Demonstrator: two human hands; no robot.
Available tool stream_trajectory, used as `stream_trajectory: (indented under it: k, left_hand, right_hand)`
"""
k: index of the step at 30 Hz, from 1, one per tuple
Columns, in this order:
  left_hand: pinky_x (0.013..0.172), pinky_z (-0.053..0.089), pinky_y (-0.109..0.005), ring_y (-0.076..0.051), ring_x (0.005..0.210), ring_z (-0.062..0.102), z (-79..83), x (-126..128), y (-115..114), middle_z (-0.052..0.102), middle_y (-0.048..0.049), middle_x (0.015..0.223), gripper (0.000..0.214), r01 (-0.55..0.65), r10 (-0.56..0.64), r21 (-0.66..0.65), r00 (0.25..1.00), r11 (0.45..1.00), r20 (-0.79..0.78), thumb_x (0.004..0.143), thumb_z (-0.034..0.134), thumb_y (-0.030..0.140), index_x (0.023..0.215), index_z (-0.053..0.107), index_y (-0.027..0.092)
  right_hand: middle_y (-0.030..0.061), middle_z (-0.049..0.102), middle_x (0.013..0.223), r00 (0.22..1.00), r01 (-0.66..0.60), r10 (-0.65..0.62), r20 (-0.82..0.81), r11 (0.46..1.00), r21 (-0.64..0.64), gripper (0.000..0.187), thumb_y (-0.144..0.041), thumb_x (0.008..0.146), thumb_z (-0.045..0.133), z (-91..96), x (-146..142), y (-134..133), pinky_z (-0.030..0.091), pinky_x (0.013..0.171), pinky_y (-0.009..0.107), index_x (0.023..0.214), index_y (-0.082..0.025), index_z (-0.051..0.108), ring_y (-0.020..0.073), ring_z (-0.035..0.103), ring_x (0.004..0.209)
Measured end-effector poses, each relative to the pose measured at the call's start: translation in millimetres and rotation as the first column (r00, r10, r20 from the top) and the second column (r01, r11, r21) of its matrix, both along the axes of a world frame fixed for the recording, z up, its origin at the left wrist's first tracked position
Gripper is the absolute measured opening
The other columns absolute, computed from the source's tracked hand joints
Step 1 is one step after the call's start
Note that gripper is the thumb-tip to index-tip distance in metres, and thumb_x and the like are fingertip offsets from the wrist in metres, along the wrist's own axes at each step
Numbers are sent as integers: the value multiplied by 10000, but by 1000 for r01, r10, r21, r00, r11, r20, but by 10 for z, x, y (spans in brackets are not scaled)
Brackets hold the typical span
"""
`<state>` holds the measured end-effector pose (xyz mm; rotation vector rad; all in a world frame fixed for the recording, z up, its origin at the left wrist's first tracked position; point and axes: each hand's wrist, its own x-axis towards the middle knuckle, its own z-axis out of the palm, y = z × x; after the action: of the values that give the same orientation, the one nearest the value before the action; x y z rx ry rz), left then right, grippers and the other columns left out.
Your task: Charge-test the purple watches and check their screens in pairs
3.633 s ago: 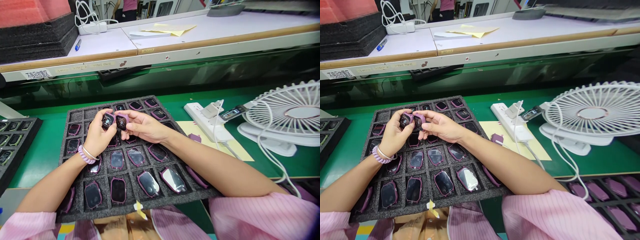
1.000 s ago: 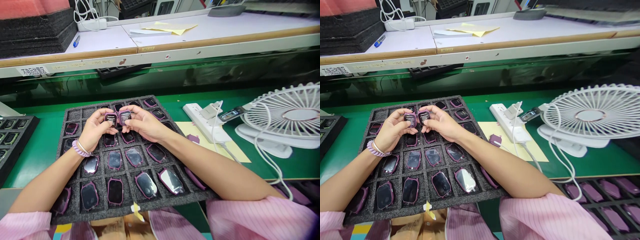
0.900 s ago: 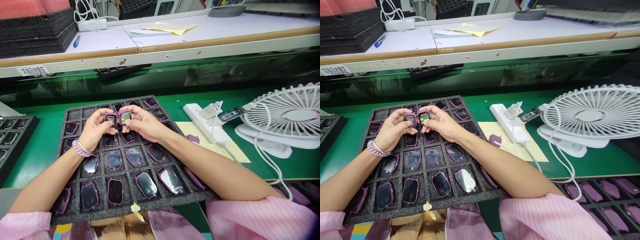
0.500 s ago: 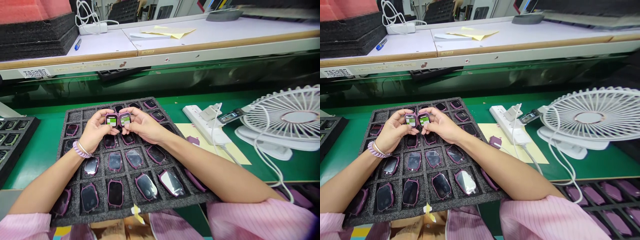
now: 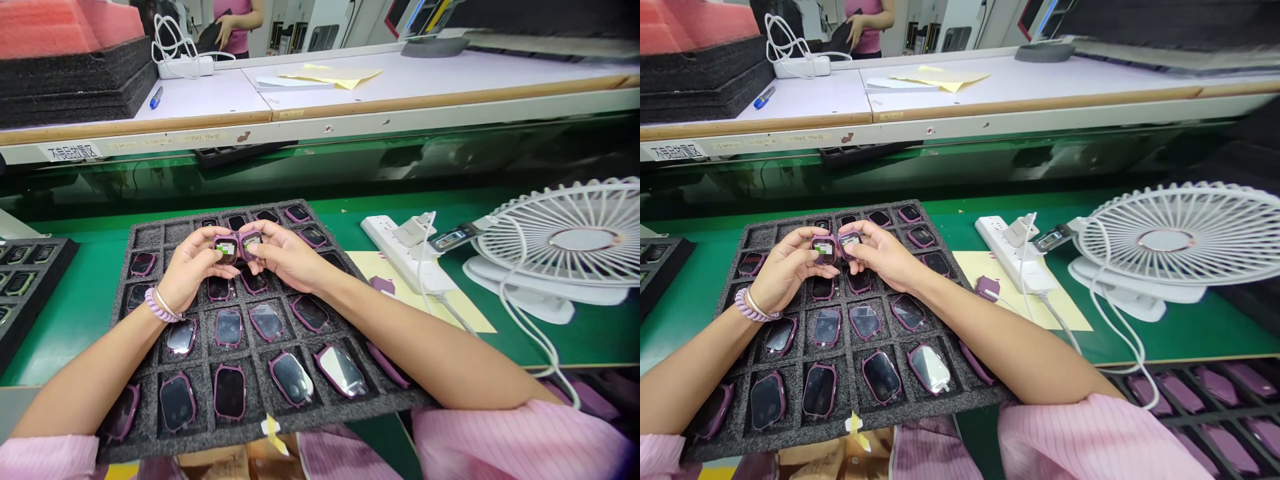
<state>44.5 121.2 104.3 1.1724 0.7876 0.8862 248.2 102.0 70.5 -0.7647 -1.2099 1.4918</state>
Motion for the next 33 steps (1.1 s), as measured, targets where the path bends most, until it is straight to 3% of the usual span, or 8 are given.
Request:
stream_trajectory:
  k: [7, 15, 26, 33]
  left_hand:
    - [632, 657, -281, -173, 618, 757, -3, 6, 0, 735, -1, 893, 419, 10, -10, 12, 1000, 1000, -8, 720, 752, 244, 1114, 625, 176]
    - [614, 657, -270, -168, 598, 752, -6, 4, 3, 735, -1, 889, 413, -8, 8, 10, 1000, 1000, 0, 719, 769, 245, 1100, 626, 173]
    - [600, 642, -240, -146, 585, 740, -7, 8, 2, 735, 5, 888, 436, -20, 21, 44, 1000, 999, -15, 707, 795, 246, 1097, 618, 165]
    - [638, 645, -239, -138, 632, 747, -20, -8, 18, 729, -7, 972, 542, -38, 41, 64, 998, 997, -43, 710, 803, 256, 1208, 610, 168]
  right_hand:
    - [-26, 646, 863, 1000, -5, 5, 24, 1000, 25, 491, -368, 828, 904, 2, 1, 1, 506, 554, 223, 1158, -195, 584, 112, 595, 609]
    - [-27, 660, 885, 1000, -27, 27, -6, 1000, 8, 458, -257, 805, 849, 37, -1, -18, 527, 594, 216, 1168, -194, 577, 112, 630, 635]
    - [-25, 657, 855, 999, -53, 53, -11, 998, 14, 472, -319, 851, 859, 21, 2, -14, 557, 633, 240, 1200, -200, 564, 130, 647, 653]
    - [-15, 686, 933, 1000, -23, 23, -15, 1000, 9, 476, -226, 803, 817, 23, 5, -21, 557, 644, 228, 1214, -204, 579, 127, 669, 676]
